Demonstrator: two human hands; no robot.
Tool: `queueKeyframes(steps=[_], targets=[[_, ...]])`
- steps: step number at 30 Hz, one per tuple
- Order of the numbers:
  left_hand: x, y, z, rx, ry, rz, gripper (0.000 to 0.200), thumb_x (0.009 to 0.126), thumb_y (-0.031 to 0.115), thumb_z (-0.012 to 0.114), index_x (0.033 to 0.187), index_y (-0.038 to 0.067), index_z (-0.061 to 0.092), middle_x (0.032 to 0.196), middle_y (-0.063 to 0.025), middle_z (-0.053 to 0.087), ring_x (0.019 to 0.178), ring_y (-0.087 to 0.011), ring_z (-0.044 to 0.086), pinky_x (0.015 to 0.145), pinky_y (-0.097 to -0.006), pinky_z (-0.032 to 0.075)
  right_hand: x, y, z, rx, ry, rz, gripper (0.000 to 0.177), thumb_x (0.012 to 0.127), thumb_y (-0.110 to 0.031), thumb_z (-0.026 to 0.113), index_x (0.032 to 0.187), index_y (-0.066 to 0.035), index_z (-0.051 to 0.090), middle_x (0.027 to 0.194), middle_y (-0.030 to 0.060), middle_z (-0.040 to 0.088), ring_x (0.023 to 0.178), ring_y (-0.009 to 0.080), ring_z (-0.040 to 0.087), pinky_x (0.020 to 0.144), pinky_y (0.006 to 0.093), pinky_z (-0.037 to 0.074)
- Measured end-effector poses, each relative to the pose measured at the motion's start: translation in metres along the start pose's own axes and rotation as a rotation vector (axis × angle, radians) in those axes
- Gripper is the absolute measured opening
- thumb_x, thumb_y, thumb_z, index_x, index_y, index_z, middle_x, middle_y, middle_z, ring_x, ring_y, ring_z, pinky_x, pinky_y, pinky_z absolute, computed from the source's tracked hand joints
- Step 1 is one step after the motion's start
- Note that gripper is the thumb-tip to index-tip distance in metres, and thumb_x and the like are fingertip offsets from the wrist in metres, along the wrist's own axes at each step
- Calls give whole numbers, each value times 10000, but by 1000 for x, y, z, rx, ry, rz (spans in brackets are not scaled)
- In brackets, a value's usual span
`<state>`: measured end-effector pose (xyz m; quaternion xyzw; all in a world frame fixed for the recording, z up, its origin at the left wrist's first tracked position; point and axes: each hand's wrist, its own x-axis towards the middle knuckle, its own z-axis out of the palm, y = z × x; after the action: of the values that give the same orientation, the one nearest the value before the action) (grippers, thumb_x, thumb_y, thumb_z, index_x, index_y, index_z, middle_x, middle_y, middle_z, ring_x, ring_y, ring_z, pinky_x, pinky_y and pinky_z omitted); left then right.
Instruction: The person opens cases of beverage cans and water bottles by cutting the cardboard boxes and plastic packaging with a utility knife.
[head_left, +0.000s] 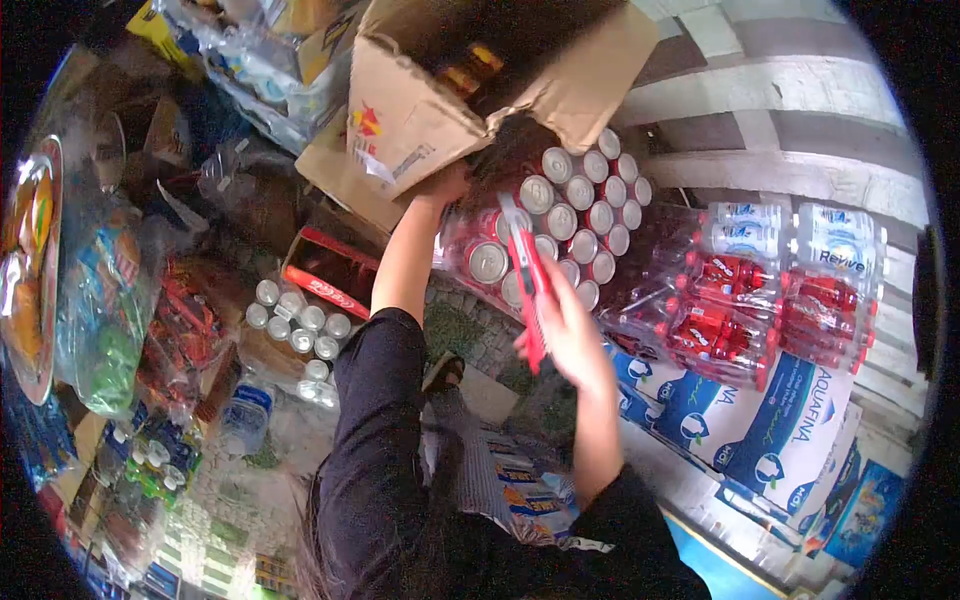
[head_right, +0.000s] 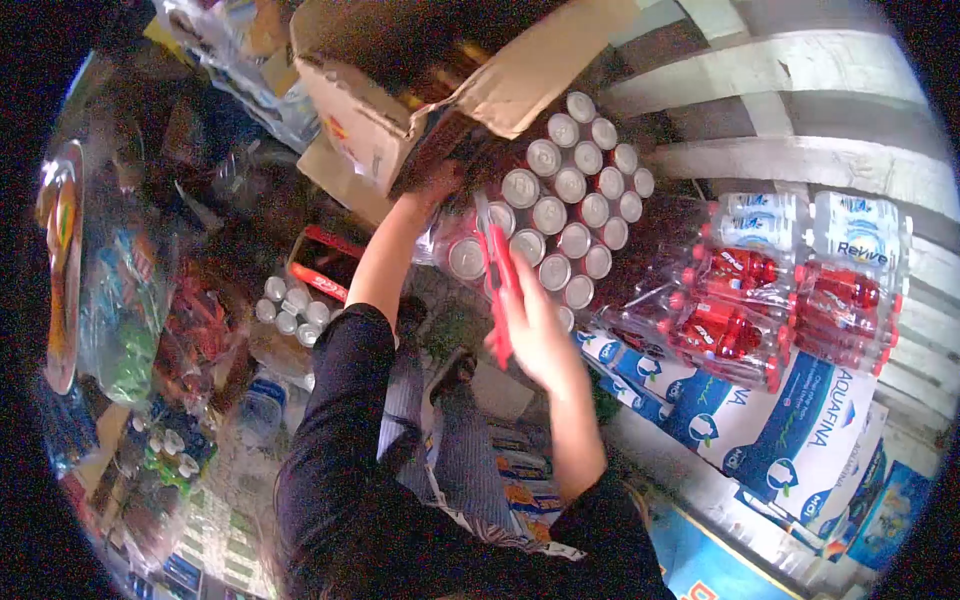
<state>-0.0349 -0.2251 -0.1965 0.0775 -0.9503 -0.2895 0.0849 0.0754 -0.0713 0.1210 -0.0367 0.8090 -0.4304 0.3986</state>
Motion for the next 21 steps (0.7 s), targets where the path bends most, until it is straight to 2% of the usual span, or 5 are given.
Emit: queueKeyframes(steps=[3,5,10,19,21], targets=[[-12,-5,1,-327,70,-76,358,665,261,424,945,45,484,934,-176,483,860,-306,452,798,-361,318,71,1,-15,-634,84,-702,302,787,-121,322,1086,-95,355,755,133,518,618,259,527,552,348,414],[-12,-1,-17,-30,-156,-83,367,675,208,410,997,35,437,1003,-201,432,938,-315,401,845,-379,270,93,-37,-18,-915,-89,-51,250,760,-139,346,907,18,471,846,190,509,801,231,493,717,304,361],[-25,14,-36,-145,155,-150,393,682,201,406,1044,48,411,1101,-197,354,1045,-307,305,896,-359,206,173,-61,-11,-1718,-522,-43,267,700,-189,368,816,-17,537,908,191,484,845,294,473,713,340,376],[-11,19,-18,-467,353,-131,336,778,217,344,1073,60,376,1141,-123,336,1028,-256,322,895,-333,216,268,-5,-30,-1605,-188,-592,306,686,-284,442,949,-144,507,1018,70,469,974,186,417,849,259,298],[4,12,18,-1591,369,-171,328,787,213,336,1074,58,369,1113,-109,367,991,-231,348,882,-311,237,295,1,-47,-1361,-412,-376,358,664,-319,493,992,-178,472,1073,44,428,1010,182,377,874,268,272]])
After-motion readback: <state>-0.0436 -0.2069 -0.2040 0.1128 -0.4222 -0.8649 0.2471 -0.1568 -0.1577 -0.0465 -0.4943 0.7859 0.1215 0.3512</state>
